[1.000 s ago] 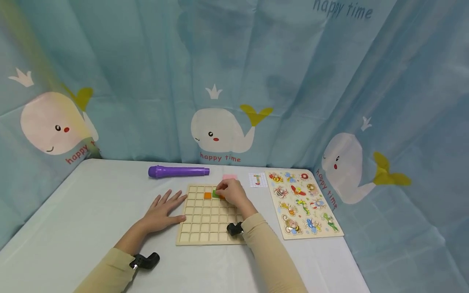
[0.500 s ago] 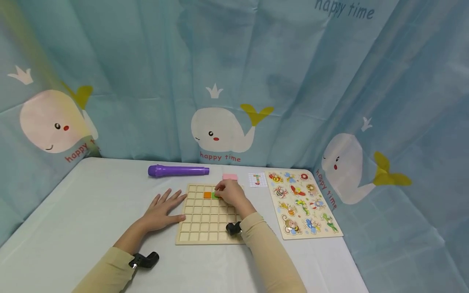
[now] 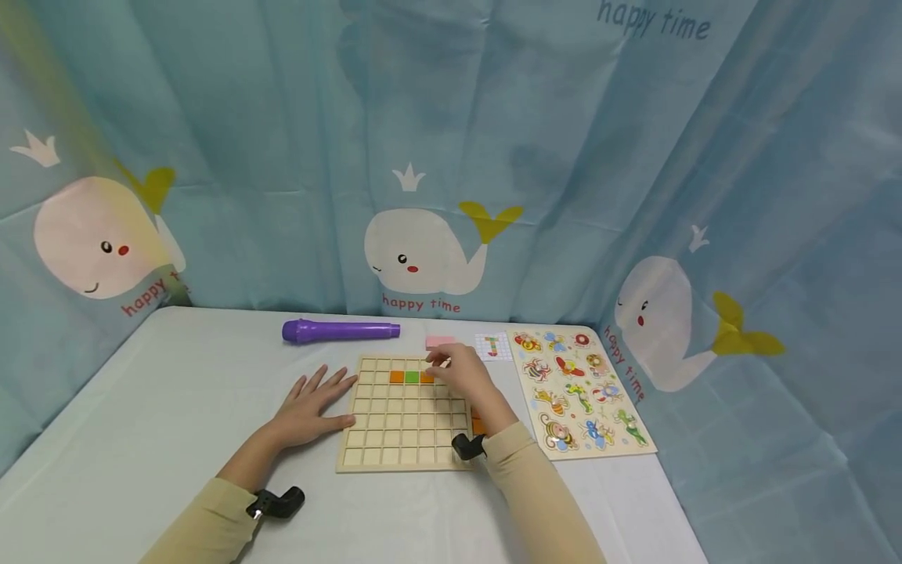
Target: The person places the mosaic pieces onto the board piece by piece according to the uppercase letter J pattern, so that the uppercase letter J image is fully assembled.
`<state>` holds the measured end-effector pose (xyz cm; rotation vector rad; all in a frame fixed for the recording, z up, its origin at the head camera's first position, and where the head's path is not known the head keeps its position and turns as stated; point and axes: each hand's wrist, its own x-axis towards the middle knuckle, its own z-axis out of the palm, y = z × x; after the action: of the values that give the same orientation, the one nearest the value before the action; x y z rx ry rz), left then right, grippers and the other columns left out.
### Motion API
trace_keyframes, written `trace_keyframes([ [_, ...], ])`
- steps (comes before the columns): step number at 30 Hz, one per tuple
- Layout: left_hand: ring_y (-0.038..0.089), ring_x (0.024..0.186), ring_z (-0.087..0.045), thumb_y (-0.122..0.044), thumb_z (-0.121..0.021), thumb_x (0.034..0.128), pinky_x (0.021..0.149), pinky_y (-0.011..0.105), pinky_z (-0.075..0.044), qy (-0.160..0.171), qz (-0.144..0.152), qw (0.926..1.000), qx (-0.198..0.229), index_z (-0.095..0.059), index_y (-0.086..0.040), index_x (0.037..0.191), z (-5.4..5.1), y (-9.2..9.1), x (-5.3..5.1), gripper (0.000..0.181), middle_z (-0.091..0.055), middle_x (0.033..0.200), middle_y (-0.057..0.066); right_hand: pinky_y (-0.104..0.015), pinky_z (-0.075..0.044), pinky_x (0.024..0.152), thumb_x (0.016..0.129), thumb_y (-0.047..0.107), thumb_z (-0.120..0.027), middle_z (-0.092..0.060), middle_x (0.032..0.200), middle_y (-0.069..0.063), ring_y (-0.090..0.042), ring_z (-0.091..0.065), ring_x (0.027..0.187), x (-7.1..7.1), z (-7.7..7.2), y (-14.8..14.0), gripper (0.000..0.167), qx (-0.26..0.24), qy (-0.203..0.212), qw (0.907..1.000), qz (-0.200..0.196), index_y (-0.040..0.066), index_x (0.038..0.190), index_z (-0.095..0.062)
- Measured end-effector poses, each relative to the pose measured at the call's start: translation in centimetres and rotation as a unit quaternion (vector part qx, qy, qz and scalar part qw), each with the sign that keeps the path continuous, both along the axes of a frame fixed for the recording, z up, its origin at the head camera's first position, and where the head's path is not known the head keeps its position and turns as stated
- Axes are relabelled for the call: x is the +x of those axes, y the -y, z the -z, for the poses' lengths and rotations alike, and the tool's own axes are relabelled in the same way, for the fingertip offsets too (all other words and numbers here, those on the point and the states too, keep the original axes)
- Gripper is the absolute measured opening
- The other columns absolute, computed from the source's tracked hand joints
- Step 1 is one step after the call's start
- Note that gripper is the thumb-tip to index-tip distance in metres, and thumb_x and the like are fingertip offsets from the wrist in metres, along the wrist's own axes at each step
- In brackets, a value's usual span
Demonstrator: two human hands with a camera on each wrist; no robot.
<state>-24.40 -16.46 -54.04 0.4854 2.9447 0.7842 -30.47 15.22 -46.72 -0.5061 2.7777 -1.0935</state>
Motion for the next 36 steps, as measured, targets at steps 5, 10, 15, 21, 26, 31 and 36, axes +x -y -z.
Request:
trace_keyframes([
  [5, 0.045, 0.155, -0.009, -0.063, -0.063, 0.0892, 0.122, 0.067, 0.001, -0.007, 0.001, 1.0, 0.005, -0.039, -0.021, 0.157, 0.1, 0.0, 0.0, 0.084, -0.029, 0.166, 0.011, -0.032, -0.055, 0.07, 0.094, 0.023, -0.074, -0.07, 0.098, 0.003, -0.015, -0.061, 0.079, 1.1, 0.0, -1.5, 0.022, -0.01, -0.011, 0.9997, 0.018, 0.01, 0.112, -0.075],
  [10, 0.045, 0.155, -0.008, -0.064, -0.063, 0.0891, 0.122, 0.067, 0.001, -0.004, 0.0, 1.0, 0.003, -0.038, -0.021, 0.157, 0.3, 0.1, 0.0, 0.085, -0.028, 0.166, 0.011, -0.032, -0.053, 0.067, 0.093, 0.021, -0.075, -0.071, 0.096, 0.003, -0.015, -0.06, 0.076, 2.1, 0.2, -2.8, 0.019, -0.015, -0.014, 0.9992, 0.036, 0.012, 0.109, -0.076],
  [15, 0.044, 0.155, -0.008, -0.065, -0.063, 0.0889, 0.122, 0.067, 0.001, -0.004, -0.001, 1.0, 0.004, -0.038, -0.022, 0.158, 0.3, 0.1, -0.1, 0.085, -0.028, 0.166, 0.011, -0.031, -0.053, 0.064, 0.091, 0.019, -0.076, -0.071, 0.094, 0.003, -0.016, -0.06, 0.074, 2.9, 0.5, -4.3, 0.019, -0.022, -0.008, 0.9983, 0.054, 0.011, 0.108, -0.076],
  [21, 0.044, 0.155, -0.008, -0.064, -0.063, 0.089, 0.122, 0.067, 0.001, -0.006, 0.001, 1.0, 0.002, -0.038, -0.022, 0.157, 0.1, 0.0, 0.0, 0.084, -0.029, 0.166, 0.011, -0.03, -0.053, 0.063, 0.091, 0.018, -0.077, -0.07, 0.094, 0.004, -0.015, -0.06, 0.072, 3.8, 1.4, -5.9, 0.016, -0.029, 0.005, 0.9971, 0.071, 0.013, 0.106, -0.076],
  [26, 0.044, 0.155, -0.008, -0.063, -0.064, 0.089, 0.123, 0.066, 0.001, -0.004, -0.001, 1.0, 0.004, -0.039, -0.022, 0.157, 0.1, -0.1, 0.0, 0.083, -0.029, 0.166, 0.01, -0.03, -0.053, 0.059, 0.092, 0.019, -0.076, -0.07, 0.095, 0.002, -0.016, -0.061, 0.07, 4.3, 2.3, -7.0, 0.015, -0.029, 0.024, 0.9963, 0.077, 0.014, 0.106, -0.076],
  [31, 0.044, 0.155, -0.008, -0.063, -0.064, 0.0893, 0.123, 0.066, 0.001, -0.002, -0.001, 1.0, 0.005, -0.038, -0.022, 0.157, 0.1, -0.1, 0.1, 0.083, -0.028, 0.166, 0.01, -0.029, -0.053, 0.059, 0.09, 0.018, -0.078, -0.07, 0.093, 0.002, -0.014, -0.062, 0.07, 4.4, 3.3, -7.9, 0.014, -0.027, 0.029, 0.9958, 0.082, 0.015, 0.104, -0.076],
  [36, 0.045, 0.155, -0.008, -0.062, -0.064, 0.0896, 0.123, 0.066, 0.001, -0.003, 0.0, 1.0, 0.005, -0.038, -0.021, 0.157, -0.1, -0.1, 0.1, 0.083, -0.028, 0.166, 0.011, -0.029, -0.051, 0.06, 0.089, 0.019, -0.079, -0.07, 0.095, 0.002, -0.014, -0.06, 0.072, 4.4, 3.8, -8.3, 0.016, -0.018, 0.042, 0.9958, 0.079, 0.016, 0.104, -0.076],
])
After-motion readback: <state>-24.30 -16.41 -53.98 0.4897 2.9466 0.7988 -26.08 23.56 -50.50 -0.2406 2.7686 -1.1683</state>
